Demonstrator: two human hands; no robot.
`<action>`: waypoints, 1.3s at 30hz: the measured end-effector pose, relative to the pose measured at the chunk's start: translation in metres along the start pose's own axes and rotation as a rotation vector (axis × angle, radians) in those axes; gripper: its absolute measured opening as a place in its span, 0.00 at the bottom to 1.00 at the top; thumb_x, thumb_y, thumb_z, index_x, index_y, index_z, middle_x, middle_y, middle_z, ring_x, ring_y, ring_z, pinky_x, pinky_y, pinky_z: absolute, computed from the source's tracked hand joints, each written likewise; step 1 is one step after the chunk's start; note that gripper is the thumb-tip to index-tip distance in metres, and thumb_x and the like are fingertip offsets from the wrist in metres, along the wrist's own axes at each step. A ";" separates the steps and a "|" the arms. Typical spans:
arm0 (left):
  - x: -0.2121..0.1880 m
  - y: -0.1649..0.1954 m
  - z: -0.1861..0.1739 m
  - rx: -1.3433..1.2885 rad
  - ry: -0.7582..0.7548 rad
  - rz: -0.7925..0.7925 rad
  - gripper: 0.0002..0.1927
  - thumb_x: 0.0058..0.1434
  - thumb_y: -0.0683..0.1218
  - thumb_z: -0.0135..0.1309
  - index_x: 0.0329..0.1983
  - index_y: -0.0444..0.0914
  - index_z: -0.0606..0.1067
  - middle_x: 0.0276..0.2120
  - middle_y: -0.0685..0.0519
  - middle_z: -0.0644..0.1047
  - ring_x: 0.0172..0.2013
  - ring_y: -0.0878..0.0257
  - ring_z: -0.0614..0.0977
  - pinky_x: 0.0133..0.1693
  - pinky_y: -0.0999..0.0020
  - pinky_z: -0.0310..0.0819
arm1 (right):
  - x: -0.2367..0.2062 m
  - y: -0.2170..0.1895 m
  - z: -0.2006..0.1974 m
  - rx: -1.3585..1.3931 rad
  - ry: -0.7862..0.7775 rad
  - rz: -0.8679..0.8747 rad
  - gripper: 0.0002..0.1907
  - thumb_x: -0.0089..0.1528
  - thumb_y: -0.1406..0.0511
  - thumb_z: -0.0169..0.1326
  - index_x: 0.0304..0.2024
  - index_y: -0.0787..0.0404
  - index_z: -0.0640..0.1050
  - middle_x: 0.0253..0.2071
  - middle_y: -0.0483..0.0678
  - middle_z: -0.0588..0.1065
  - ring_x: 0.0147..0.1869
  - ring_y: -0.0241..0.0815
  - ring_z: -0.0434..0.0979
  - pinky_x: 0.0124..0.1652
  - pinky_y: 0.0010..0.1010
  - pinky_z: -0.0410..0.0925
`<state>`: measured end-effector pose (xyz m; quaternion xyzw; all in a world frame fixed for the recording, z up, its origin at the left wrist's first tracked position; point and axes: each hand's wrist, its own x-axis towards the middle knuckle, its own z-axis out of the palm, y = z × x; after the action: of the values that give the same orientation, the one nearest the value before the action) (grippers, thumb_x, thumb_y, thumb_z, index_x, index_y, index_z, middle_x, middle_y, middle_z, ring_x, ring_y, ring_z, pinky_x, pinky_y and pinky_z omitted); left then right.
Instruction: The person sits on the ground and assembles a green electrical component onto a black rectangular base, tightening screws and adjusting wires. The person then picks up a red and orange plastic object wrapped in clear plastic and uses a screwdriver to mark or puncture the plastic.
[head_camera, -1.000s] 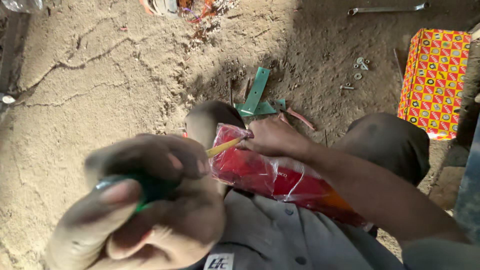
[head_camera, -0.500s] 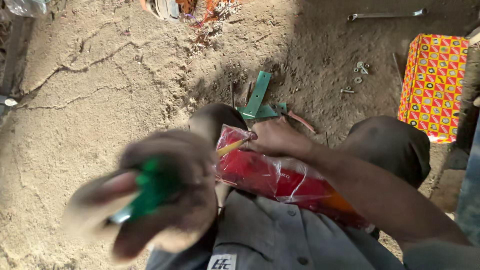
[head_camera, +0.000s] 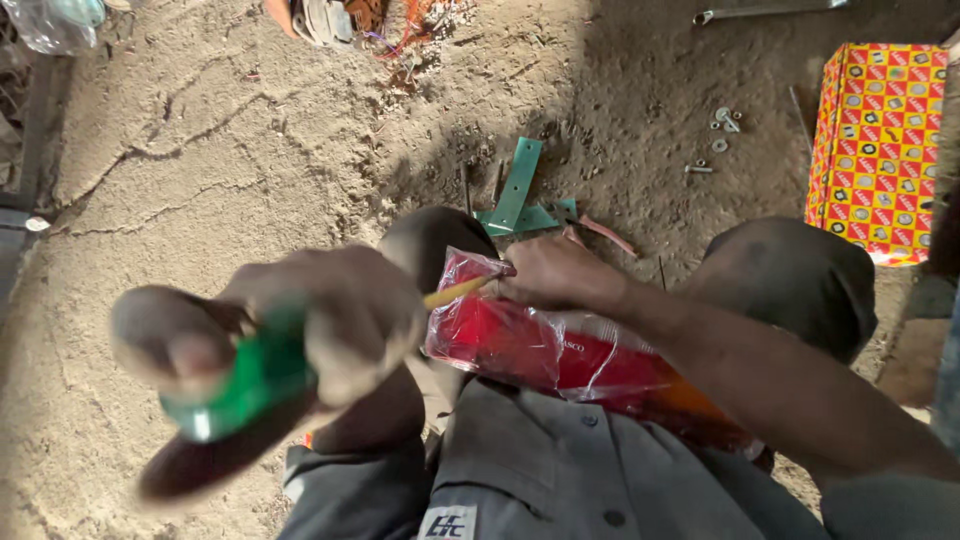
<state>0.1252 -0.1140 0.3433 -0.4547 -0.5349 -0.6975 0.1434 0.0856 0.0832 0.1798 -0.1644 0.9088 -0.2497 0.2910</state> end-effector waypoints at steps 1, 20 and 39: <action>-0.005 0.000 0.007 0.167 0.141 0.047 0.20 0.72 0.61 0.45 0.56 0.45 0.65 0.30 0.51 0.71 0.15 0.68 0.73 0.16 0.66 0.69 | 0.000 -0.002 -0.002 -0.024 0.018 -0.018 0.38 0.58 0.35 0.52 0.42 0.63 0.81 0.44 0.63 0.79 0.51 0.62 0.80 0.53 0.57 0.67; 0.045 0.013 0.025 -0.314 -0.107 -0.275 0.18 0.72 0.53 0.50 0.27 0.39 0.69 0.19 0.54 0.72 0.15 0.65 0.72 0.16 0.63 0.65 | 0.003 0.001 0.008 0.097 -0.062 0.059 0.36 0.60 0.38 0.51 0.42 0.65 0.79 0.41 0.64 0.80 0.48 0.61 0.82 0.50 0.53 0.71; -0.047 0.004 0.052 0.302 0.753 0.165 0.18 0.68 0.48 0.57 0.51 0.29 0.69 0.36 0.42 0.77 0.25 0.58 0.80 0.25 0.66 0.74 | -0.010 -0.009 -0.003 0.138 -0.046 0.055 0.36 0.59 0.41 0.55 0.54 0.63 0.71 0.46 0.64 0.78 0.52 0.65 0.79 0.50 0.55 0.69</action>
<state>0.1785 -0.0833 0.3092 -0.1829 -0.5030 -0.7152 0.4495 0.0932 0.0813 0.1913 -0.1247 0.8866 -0.2999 0.3293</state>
